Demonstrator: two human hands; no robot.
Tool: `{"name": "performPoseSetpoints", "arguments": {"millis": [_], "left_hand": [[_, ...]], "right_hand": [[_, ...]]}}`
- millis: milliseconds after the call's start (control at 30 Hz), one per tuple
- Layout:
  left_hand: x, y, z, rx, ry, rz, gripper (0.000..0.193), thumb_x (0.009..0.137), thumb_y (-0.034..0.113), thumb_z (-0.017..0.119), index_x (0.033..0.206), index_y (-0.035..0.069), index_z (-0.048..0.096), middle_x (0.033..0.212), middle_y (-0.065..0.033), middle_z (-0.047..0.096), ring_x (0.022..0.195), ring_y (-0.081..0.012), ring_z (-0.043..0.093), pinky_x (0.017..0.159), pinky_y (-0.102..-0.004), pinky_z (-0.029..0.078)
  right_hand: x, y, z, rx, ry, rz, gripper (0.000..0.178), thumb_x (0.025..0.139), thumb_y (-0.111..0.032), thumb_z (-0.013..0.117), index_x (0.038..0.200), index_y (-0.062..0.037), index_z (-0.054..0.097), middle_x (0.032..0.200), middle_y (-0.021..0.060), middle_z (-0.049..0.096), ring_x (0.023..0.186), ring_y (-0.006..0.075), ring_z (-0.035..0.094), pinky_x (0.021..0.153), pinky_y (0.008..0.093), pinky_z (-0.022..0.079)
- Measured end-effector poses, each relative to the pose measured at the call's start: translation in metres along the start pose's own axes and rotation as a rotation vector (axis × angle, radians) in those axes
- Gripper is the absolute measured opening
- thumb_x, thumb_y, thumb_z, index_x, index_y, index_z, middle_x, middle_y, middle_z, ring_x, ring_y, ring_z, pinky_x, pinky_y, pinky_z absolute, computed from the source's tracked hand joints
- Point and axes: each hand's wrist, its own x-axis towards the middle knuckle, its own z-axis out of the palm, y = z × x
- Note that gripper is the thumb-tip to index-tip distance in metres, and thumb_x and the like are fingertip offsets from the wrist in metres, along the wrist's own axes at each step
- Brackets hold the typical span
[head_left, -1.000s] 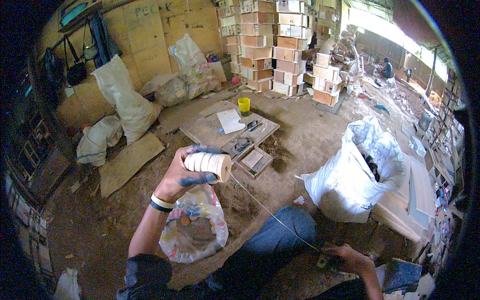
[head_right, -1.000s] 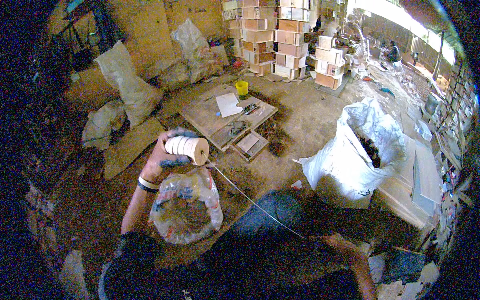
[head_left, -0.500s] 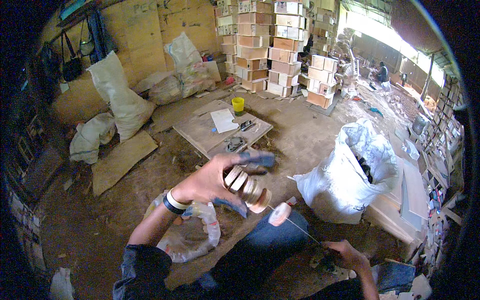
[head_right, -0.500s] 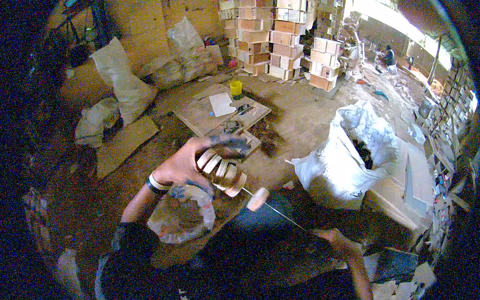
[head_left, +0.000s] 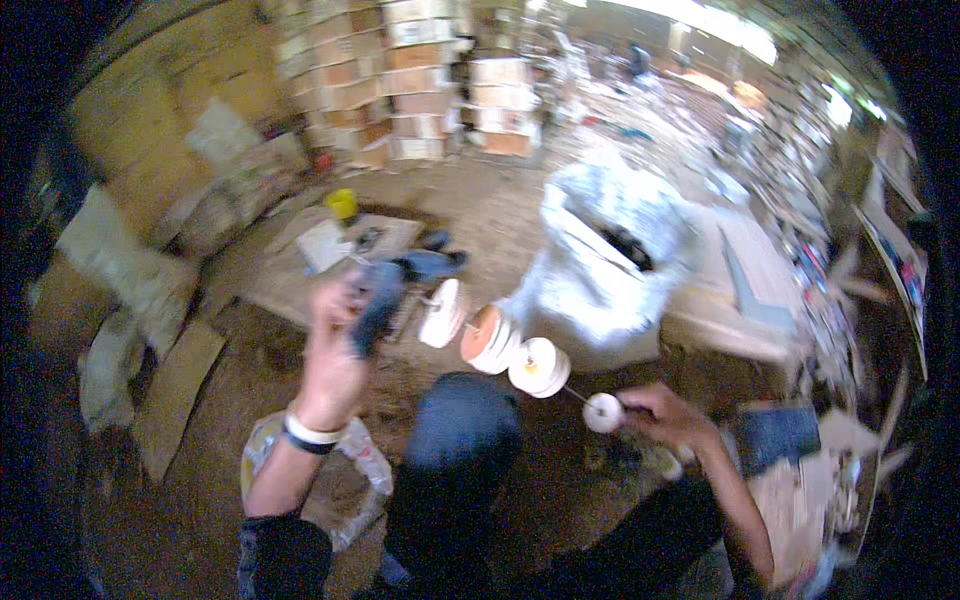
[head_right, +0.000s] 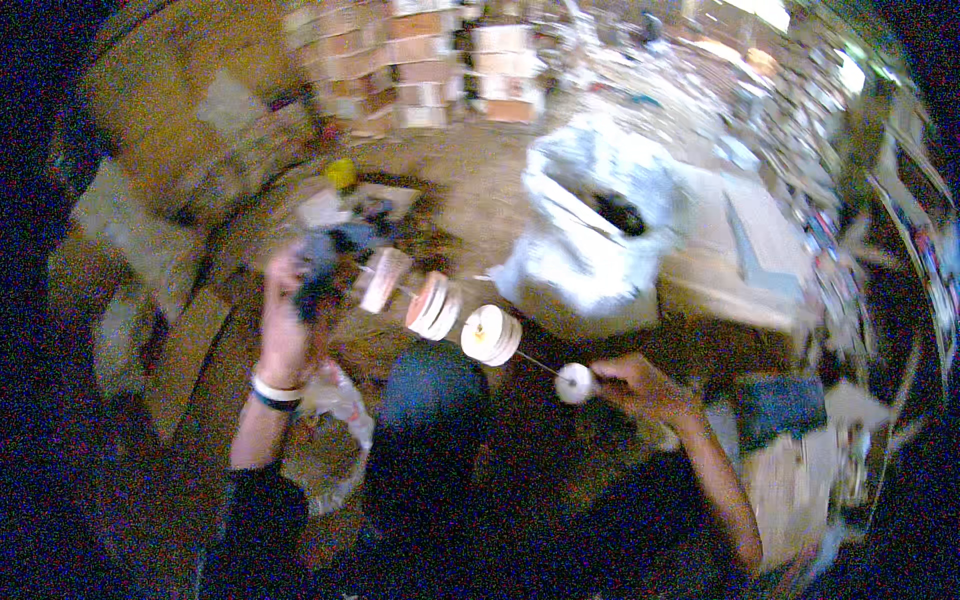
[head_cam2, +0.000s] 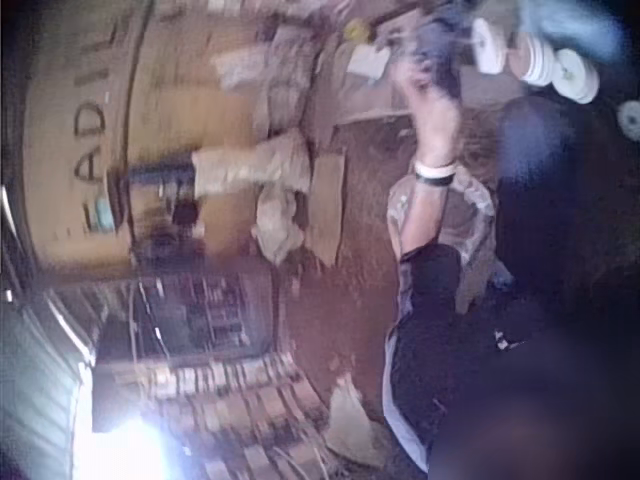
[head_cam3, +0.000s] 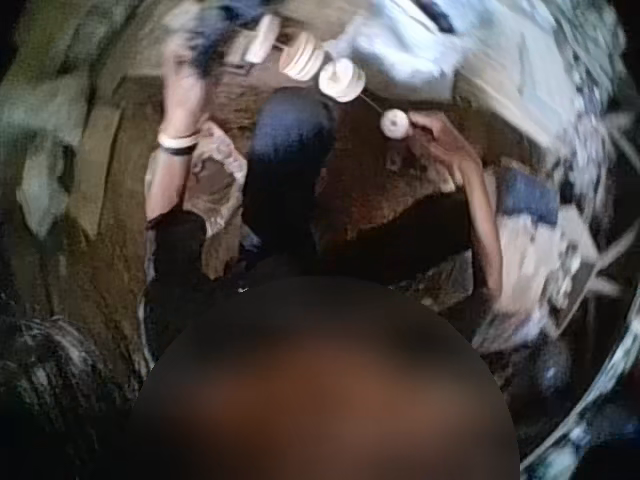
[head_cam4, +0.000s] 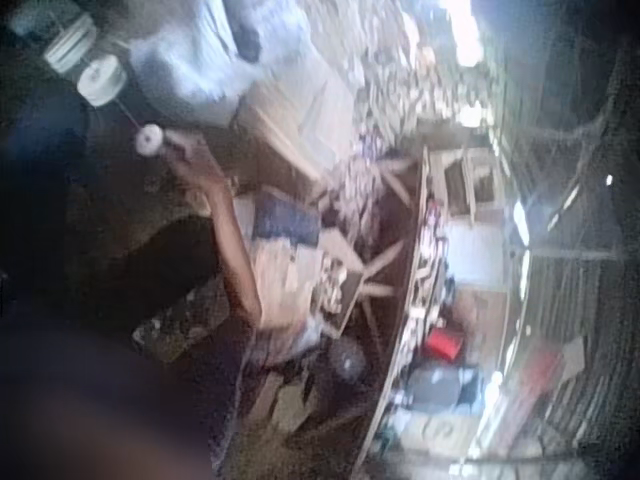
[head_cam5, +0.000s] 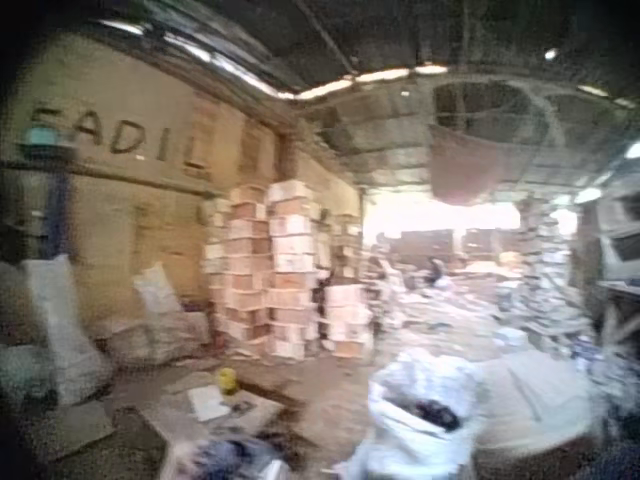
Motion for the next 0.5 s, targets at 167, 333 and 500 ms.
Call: {"name": "performPoseSetpoints", "arguments": {"millis": [167,333,500], "left_hand": [[0.023,0.007,0.018,0.018,-0.138,0.047,0.024,0.092,0.002,0.061,0.112,0.009,0.051,0.117,-0.0061,0.052,0.107,-0.0172,0.051,0.099,-0.0342,0.041],[0.037,0.019,0.044,-0.142,-0.071,0.065,0.019,0.099,0.019,0.052,0.115,0.009,0.050,0.142,-0.0148,0.046,0.129,-0.0283,0.047,0.112,-0.0433,0.033],[0.047,0.018,0.043,-0.011,-0.262,0.075,0.038,0.099,0.027,0.050,0.128,0.003,0.051,0.139,-0.0149,0.052,0.128,-0.0285,0.051,0.112,-0.0447,0.034]], "right_hand": [[-0.024,0.021,-0.005,-0.300,0.468,-0.076,0.052,0.075,0.008,0.051,0.125,-0.0039,0.058,0.109,0.0163,0.069,0.102,0.0313,0.066,0.095,0.0416,0.049],[-0.012,0.006,0.001,0.110,0.370,0.109,0.030,0.096,-0.009,0.052,0.125,-0.0050,0.060,0.118,0.0114,0.068,0.110,0.0228,0.063,0.097,0.0359,0.048],[-0.004,-0.028,-0.002,0.367,0.019,0.046,0.033,0.102,-0.027,0.051,0.125,-0.0060,0.062,0.116,0.0075,0.068,0.105,0.0163,0.063,0.094,0.0325,0.048]]}}
